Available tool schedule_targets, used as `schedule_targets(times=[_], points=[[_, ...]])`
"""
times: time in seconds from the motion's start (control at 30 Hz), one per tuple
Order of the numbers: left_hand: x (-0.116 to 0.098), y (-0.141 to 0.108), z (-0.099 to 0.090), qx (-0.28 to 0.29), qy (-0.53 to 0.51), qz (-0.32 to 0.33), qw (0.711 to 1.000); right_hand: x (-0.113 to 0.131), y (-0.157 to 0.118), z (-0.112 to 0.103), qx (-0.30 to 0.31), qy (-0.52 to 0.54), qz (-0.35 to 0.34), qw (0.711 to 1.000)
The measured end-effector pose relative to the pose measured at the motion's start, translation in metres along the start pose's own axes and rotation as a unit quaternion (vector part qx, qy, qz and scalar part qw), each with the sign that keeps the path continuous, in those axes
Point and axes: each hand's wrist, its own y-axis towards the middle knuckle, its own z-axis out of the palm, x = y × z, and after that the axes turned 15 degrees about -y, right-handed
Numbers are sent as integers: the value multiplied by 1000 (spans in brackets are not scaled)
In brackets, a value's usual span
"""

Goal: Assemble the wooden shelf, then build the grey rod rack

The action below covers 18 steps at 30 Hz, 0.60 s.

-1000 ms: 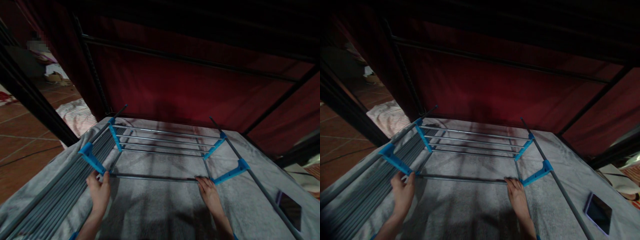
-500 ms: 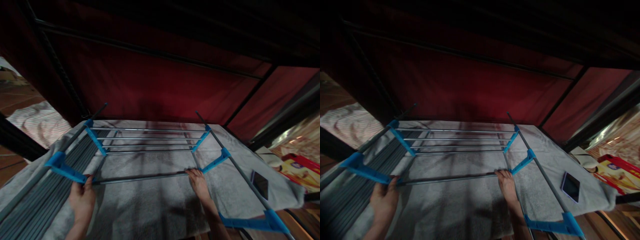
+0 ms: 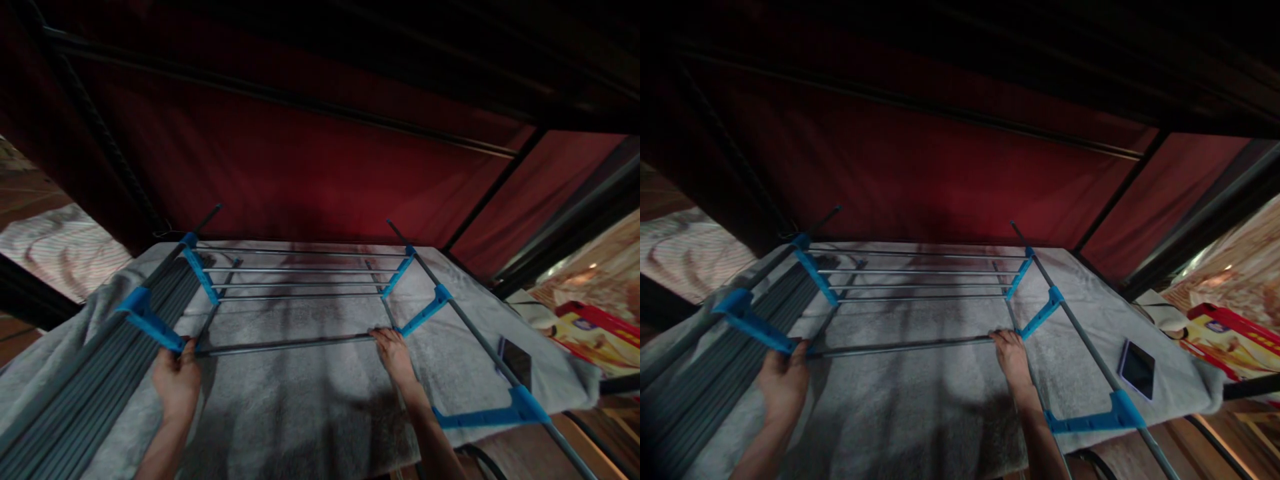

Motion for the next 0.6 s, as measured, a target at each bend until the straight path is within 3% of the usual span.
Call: schedule_targets(times=[0.37,0.6], points=[[-11,-5,2,21,3,-3,1000,-9,-3,20,-32,16,-20,999],[2,-12,-4,55,6,1,998,12,-13,22,-96,25,25,995]])
